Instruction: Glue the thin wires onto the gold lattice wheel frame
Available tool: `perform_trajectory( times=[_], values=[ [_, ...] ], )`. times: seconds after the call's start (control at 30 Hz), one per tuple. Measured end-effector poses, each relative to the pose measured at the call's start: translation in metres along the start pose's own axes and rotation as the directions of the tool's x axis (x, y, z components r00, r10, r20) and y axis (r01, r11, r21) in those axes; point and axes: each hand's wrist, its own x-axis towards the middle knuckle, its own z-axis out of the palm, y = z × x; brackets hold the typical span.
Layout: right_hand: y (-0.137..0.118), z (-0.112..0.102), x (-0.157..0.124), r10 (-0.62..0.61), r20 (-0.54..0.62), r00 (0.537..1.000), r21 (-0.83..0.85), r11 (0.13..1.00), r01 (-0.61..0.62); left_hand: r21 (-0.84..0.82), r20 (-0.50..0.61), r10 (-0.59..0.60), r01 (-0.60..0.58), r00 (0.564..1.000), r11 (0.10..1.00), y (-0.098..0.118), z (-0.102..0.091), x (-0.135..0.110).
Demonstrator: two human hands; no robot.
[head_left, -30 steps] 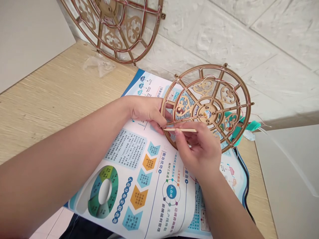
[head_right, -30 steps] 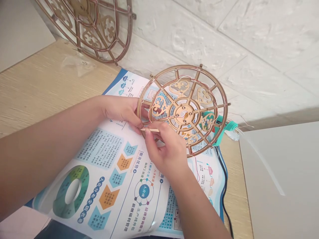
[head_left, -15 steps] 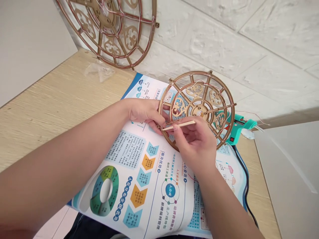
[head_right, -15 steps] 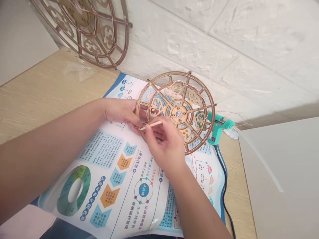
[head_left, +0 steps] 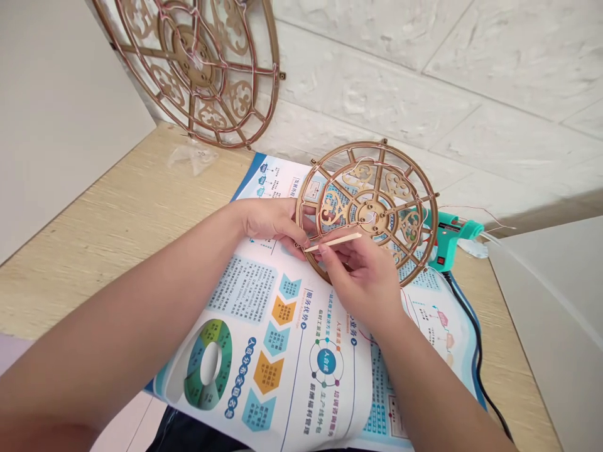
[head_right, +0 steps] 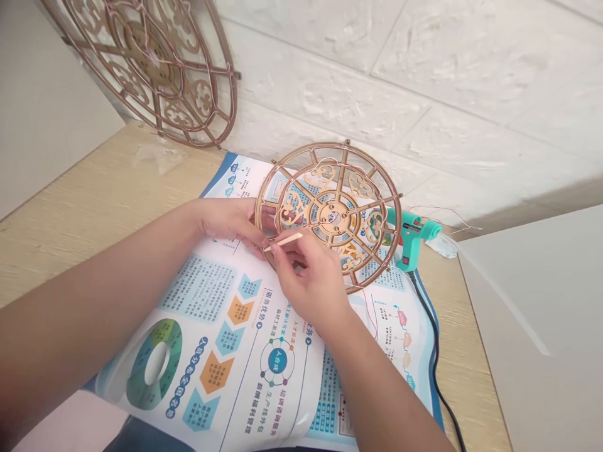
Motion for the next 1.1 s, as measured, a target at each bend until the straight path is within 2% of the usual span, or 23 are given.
perform_trajectory(
  times=[0.27,0.5,0.73,0.93,1.1],
  values=[
    [-0.002,0.0,0.001,-0.014,0.014,1.0,-0.051,0.999,0.015,-0.01,-0.011,-0.022,0.022,1.0,1.0,0.003,0.002,-0.001],
    [-0.004,0.001,-0.006,0.1,-0.012,0.995,-0.052,0.994,-0.101,-0.015,-0.011,0.015,-0.015,1.0,1.0,0.003,0.001,-0.001],
    [-0.007,0.002,-0.009,0.016,0.022,1.0,-0.107,0.994,-0.014,-0.003,0.024,0.023,-0.022,0.999,1.0,0.001,0.0,0.0],
    [-0.004,-0.001,-0.01,-0.094,0.057,0.994,-0.16,0.982,0.102,0.005,-0.006,0.016,-0.016,1.0,1.0,0.003,0.001,-0.001],
    [-0.004,-0.005,-0.01,-0.109,0.073,0.991,-0.236,0.964,0.123,-0.01,-0.031,-0.026,0.025,0.999,1.0,0.006,0.003,-0.001]
  ],
)
